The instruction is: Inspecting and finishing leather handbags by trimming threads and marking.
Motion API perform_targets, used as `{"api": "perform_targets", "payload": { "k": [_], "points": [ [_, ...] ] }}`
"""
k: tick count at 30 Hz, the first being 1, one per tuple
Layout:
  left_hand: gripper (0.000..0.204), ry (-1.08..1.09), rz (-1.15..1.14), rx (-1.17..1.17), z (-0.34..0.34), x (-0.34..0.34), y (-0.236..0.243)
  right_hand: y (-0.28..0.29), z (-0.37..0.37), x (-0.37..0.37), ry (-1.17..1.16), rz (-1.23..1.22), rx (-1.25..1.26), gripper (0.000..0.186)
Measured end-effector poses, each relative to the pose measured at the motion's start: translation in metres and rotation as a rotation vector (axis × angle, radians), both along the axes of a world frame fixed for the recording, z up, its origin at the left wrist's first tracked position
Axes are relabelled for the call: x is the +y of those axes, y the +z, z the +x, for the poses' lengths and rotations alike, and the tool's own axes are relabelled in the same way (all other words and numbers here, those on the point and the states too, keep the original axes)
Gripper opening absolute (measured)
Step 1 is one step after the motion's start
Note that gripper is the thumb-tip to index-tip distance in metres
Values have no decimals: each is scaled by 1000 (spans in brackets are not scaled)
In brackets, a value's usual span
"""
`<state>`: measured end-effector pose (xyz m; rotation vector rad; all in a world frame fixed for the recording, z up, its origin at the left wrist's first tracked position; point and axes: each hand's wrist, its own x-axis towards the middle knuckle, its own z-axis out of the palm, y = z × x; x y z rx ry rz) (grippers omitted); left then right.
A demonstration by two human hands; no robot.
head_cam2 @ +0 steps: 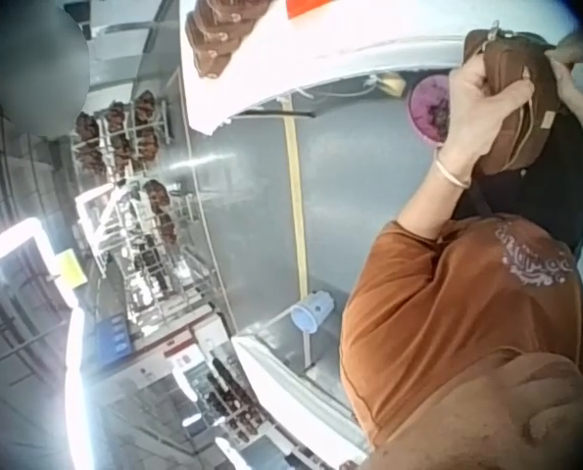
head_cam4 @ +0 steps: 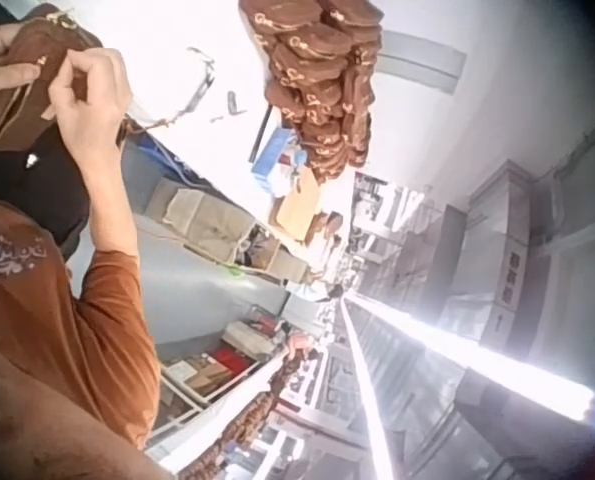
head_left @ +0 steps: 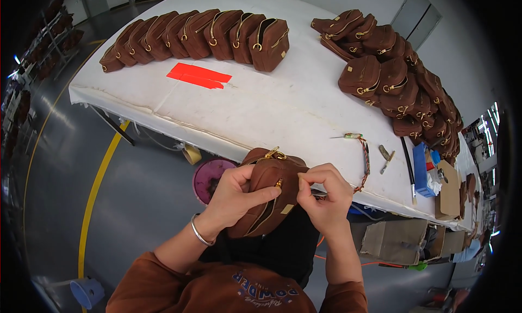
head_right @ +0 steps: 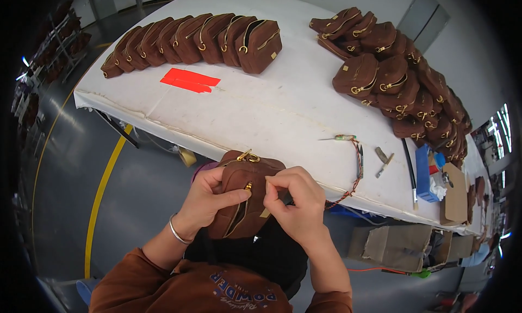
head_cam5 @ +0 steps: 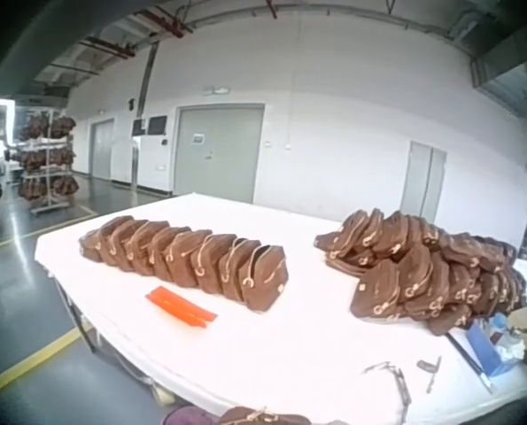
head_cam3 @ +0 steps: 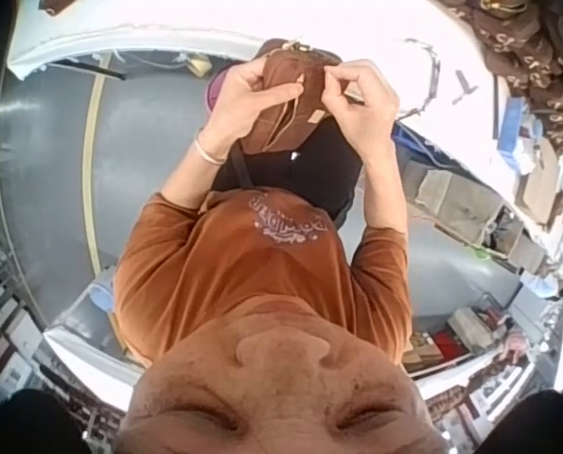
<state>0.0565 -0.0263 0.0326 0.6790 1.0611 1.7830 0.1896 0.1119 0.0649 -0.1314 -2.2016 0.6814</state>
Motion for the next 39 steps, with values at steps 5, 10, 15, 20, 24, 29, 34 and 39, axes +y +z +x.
{"api": "perform_targets", "payload": {
  "k": [5, 10, 15, 20, 24, 29, 34, 39],
  "points": [
    [33, -12, 33, -22, -2, -2, 0, -7, 7, -3, -70, -237, 65, 15],
    [34, -20, 31, -44, -3, -5, -2, -9, 10, -8, -78, -282, 56, 13],
    [34, -41, 49, -87, 0, -4, -1, -9, 13, -13, -102, -403, 25, 9],
    [22, 70, -92, -237, -3, -7, -11, -25, 11, 4, -164, -438, -113, 13],
    [17, 130, -70, -327, -3, -13, -11, -39, 3, 62, -564, -412, -102, 26],
    [17, 134, 16, -300, 1, -14, -6, -49, -5, 149, -949, -71, -539, 44],
    [22, 110, 117, -254, 3, -18, 1, -63, 0, 191, -944, -186, -617, 38],
    [27, 104, 148, -241, 0, -20, -6, -52, 6, 183, -838, -503, -683, 22]
  ]
}}
